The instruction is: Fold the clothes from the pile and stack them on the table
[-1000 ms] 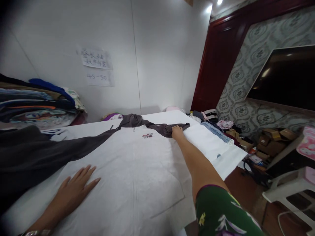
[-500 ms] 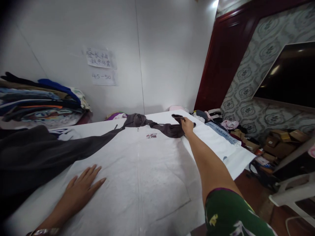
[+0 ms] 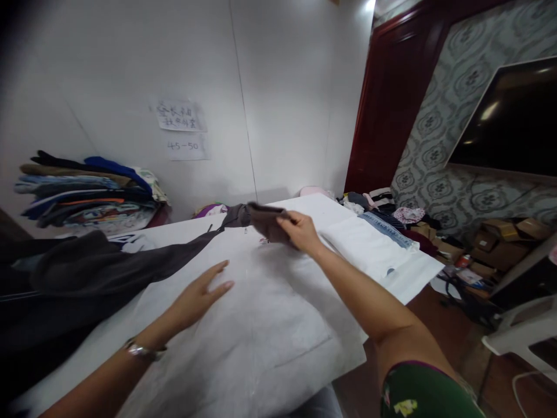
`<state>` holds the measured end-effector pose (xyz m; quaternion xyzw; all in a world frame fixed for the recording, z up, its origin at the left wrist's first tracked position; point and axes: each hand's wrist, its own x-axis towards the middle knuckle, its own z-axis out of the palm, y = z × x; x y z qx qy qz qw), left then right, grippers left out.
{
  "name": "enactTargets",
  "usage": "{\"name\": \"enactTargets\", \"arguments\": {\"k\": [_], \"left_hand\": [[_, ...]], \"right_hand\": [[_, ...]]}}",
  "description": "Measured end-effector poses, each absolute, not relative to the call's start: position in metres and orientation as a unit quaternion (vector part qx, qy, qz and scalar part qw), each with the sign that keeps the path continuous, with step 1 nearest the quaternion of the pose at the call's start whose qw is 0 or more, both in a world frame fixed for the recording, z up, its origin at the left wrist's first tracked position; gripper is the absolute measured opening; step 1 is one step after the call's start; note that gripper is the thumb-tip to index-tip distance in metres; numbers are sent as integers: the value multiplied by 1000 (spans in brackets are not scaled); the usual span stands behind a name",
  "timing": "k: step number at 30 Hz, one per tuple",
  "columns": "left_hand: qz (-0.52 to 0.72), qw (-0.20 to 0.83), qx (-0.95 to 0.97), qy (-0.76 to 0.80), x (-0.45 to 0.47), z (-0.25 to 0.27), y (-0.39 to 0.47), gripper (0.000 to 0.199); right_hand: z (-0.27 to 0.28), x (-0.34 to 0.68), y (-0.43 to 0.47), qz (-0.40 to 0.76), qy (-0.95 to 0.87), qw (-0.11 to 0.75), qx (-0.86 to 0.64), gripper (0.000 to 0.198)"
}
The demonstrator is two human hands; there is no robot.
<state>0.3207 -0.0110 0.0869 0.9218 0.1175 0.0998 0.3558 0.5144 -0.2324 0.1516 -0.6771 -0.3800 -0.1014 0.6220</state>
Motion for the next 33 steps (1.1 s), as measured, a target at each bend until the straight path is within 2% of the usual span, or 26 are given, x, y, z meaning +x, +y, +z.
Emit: {"name": "enactTargets", "arguments": {"k": [2,5,8,10,12,14,17,19,22,25,29,33], "left_hand": [[93,492,864,53,344,98,-57,75],[143,637,758,7,374,94,-103,58],[186,731,651,89,393,82,-115,42],[182,773,590,146,402,80,-112,38],[164,794,563,159,410,85,-106,35],[158,806,551,147,420,98,-99,31],[166,829,522,114,440,125,-87,24],[176,838,508,93,457,144,-77,23],[201,839,501,65,484,172,-62,26],[244,835,491,45,505,200,-50,31],[288,815,501,45,515,235,-36,37],[315,810,489,69,514,259,-5,29]], "right_hand": [[131,486,-222,-46,-413,621,-665,21],[103,457,-218,21,-432,634,-641,21],[79,448,-238,90,-405,651,-636,33],[63,451,-267,74,-388,626,-672,39],[44,458,-303,-13,-349,564,-748,38],[25,467,-340,-88,-279,463,-837,41],[3,476,-381,-73,-187,331,-922,52],[-4,479,-394,-30,-162,297,-940,59],[-3,480,-399,22,-137,309,-941,67],[4,478,-396,67,-107,370,-920,73],[26,468,-386,108,-126,498,-851,68],[56,448,-356,122,-225,539,-802,63]]}}
